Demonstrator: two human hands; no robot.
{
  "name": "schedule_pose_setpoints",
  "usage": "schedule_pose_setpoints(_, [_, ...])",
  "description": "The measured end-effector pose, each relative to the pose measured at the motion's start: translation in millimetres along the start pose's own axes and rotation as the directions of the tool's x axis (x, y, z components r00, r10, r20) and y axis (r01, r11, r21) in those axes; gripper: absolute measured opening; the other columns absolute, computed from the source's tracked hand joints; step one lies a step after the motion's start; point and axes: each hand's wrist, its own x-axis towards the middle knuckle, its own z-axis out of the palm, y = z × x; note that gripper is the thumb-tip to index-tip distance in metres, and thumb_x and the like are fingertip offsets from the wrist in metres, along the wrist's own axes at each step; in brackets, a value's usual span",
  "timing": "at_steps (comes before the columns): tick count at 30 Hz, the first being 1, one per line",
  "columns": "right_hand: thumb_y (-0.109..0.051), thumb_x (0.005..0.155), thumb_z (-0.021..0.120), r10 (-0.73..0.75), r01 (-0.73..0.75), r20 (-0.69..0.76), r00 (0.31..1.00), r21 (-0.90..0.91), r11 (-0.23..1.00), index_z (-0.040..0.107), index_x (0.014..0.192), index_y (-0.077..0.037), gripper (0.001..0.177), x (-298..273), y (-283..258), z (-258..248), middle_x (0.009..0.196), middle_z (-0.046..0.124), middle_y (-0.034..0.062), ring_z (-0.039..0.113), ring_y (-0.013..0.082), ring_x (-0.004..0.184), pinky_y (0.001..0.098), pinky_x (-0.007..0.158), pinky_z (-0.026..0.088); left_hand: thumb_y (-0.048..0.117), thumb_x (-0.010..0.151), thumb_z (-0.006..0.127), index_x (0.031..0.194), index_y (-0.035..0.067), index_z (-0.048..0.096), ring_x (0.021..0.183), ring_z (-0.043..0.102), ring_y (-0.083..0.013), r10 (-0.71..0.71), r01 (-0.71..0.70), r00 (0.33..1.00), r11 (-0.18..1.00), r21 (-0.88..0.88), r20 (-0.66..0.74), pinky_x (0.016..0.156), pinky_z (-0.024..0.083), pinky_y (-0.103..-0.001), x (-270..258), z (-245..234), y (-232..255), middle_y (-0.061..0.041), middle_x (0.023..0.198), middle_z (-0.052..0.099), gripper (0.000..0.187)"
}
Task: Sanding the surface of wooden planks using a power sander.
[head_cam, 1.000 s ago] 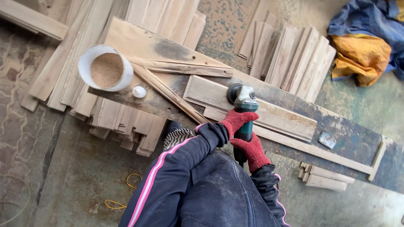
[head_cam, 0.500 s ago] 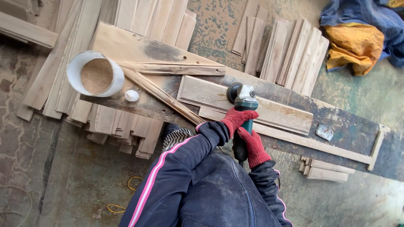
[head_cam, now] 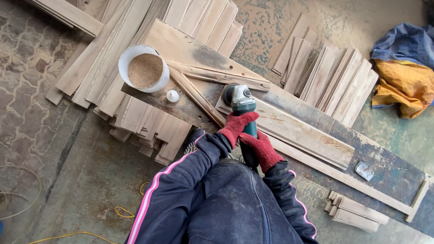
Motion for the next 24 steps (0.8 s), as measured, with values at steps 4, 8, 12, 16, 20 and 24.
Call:
schedule_pose_setpoints(4, [-0.050,0.066,0.091,-0.015,0.015,0.031,0.999,0.000,1.000,0.071,0.094,-0.010,0.053,2,-3,5,0.082,0.063,0.0129,0.062,0.0264,0.086,0.0371,0.083,0.050,0.037,0.060,0.100,0.119,0.005,0.069,0.096,0.071,-0.0317,-0.007,0.007,0.999,1.000,0.009,-0.031,0.082,0.059,-0.048,-12,-9,12,-0.019,0.096,0.070,0.074])
schedule_pose_setpoints(8, [-0.052,0.066,0.090,0.005,-0.005,0.015,1.000,-0.021,1.000,0.070,0.100,-0.005,0.061,0,7,-5,0.085,0.063,0.0166,0.063,0.0307,0.090,0.0409,0.085,0.049,0.038,0.056,0.102,0.116,0.006,0.069,0.091,0.070,-0.0296,-0.045,0.045,0.999,0.996,0.074,-0.005,0.077,0.062,-0.047,-11,-4,2,-0.015,0.089,0.068,0.076])
schedule_pose_setpoints(12, [-0.048,0.066,0.091,0.046,-0.044,-0.064,0.997,0.033,0.998,0.071,0.095,-0.006,0.055,-4,25,-23,0.082,0.062,0.0150,0.062,0.0281,0.087,0.0400,0.084,0.049,0.033,0.056,0.102,0.115,0.004,0.070,0.088,0.069,-0.0249,-0.038,0.035,0.998,0.997,0.070,0.046,0.076,0.061,-0.046,-10,27,-16,-0.015,0.088,0.068,0.073])
schedule_pose_setpoints(16, [-0.048,0.067,0.093,0.089,-0.069,-0.156,0.984,0.129,0.989,0.071,0.092,-0.010,0.051,-5,59,-48,0.080,0.062,0.0128,0.062,0.0252,0.083,0.0367,0.080,0.049,0.027,0.058,0.100,0.114,0.002,0.069,0.087,0.072,-0.0297,-0.073,0.068,0.992,0.996,0.048,0.106,0.070,0.064,-0.048,-23,69,-26,-0.016,0.088,0.068,0.069])
schedule_pose_setpoints(20, [-0.047,0.069,0.092,0.153,-0.075,-0.293,0.944,0.260,0.963,0.070,0.089,-0.013,0.045,-13,89,-74,0.079,0.061,0.0101,0.060,0.0215,0.081,0.0340,0.078,0.048,0.024,0.058,0.097,0.109,0.001,0.070,0.085,0.072,-0.0276,-0.122,0.083,0.970,0.979,0.185,0.211,0.072,0.064,-0.046,-30,116,-46,-0.016,0.085,0.069,0.062])
schedule_pose_setpoints(24, [-0.041,0.068,0.091,0.222,-0.042,-0.371,0.902,0.437,0.899,0.069,0.083,-0.014,0.038,-34,86,-90,0.071,0.060,0.0081,0.061,0.0195,0.071,0.0317,0.067,0.050,0.019,0.058,0.098,0.114,0.001,0.069,0.085,0.074,-0.0334,-0.190,0.125,0.925,0.970,0.209,0.329,0.070,0.065,-0.049,-6,151,-91,-0.019,0.089,0.070,0.066])
